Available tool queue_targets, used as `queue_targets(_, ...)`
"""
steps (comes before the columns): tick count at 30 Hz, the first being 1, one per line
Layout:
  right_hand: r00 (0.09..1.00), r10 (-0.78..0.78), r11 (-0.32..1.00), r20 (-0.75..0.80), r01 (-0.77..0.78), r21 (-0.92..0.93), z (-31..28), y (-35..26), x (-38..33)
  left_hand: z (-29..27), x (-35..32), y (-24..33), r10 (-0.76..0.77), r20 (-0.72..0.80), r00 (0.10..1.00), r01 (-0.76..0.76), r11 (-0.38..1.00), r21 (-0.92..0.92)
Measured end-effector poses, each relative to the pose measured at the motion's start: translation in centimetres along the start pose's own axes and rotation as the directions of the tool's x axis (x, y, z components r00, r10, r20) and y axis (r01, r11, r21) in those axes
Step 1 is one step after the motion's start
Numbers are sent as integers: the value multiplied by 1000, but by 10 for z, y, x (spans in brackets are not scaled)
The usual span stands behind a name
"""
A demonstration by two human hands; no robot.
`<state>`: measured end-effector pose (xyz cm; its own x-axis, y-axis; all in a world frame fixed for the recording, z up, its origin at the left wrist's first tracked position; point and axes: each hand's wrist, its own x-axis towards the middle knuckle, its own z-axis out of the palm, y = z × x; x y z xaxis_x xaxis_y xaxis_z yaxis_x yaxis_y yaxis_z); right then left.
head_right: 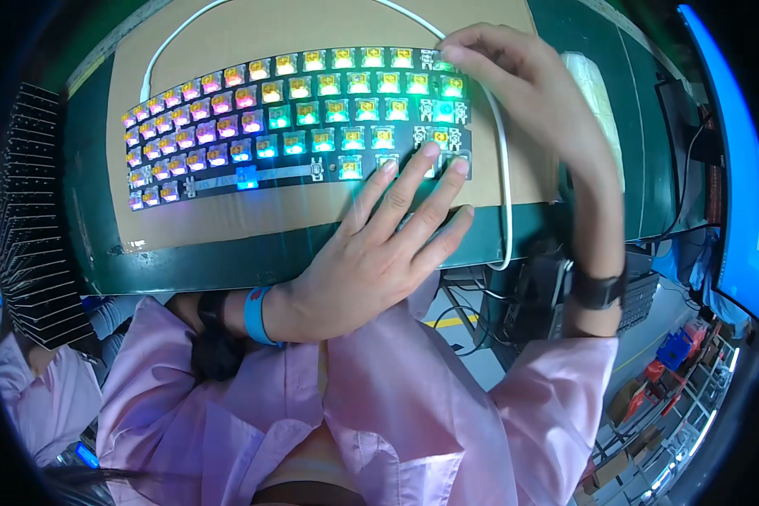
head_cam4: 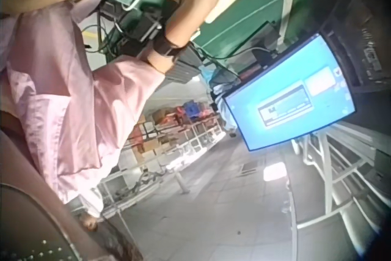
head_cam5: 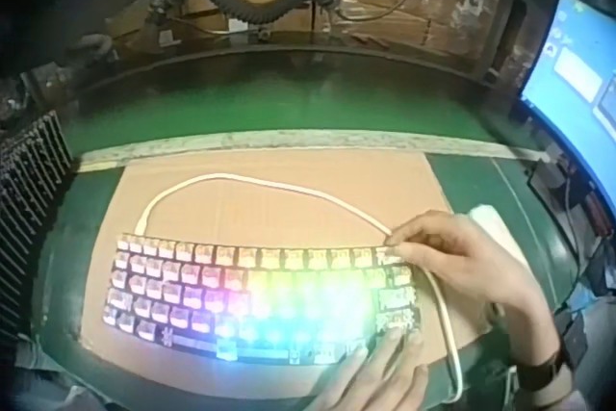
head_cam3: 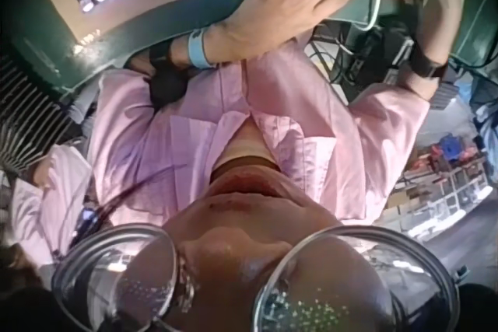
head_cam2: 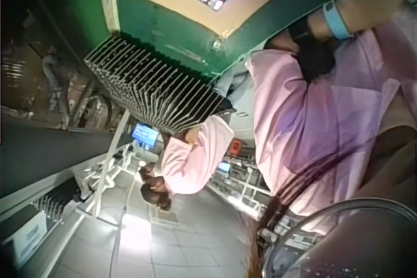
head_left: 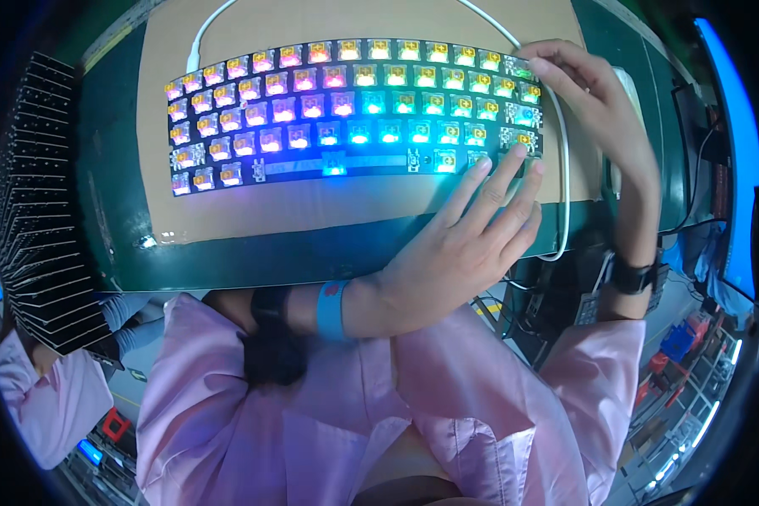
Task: Connecting a mechanical keyboard to a computer and testing keys and LED lighting.
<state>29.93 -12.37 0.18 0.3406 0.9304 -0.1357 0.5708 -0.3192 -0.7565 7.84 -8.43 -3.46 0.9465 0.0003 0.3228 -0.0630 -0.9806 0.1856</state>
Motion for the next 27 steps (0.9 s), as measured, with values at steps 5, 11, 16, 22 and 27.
queue_targets(5, 976, -84, 994, 201, 67, 91, -13, 11, 18, -2, 0, 1, -11, -4, 1000, 11, 1000, -14)
queue_targets(11, 996, -42, 997, 78, 38, 61, -7, 23, 12, 1, 1, 2, -27, -17, 999, 27, 1000, -11)
queue_targets(16, 999, -30, 986, 23, 26, 167, -4, 27, 11, 3, 0, 3, -27, -31, 999, 28, 999, 30)
queue_targets(22, 996, -87, 986, -31, 90, 137, -2, 34, 14, 5, 0, 3, -25, -53, 998, 27, 999, 45)
queue_targets(27, 981, -188, 969, -38, 192, 153, -3, 37, 13, 2, 1, 2, -19, -21, 1000, 20, 999, 35)
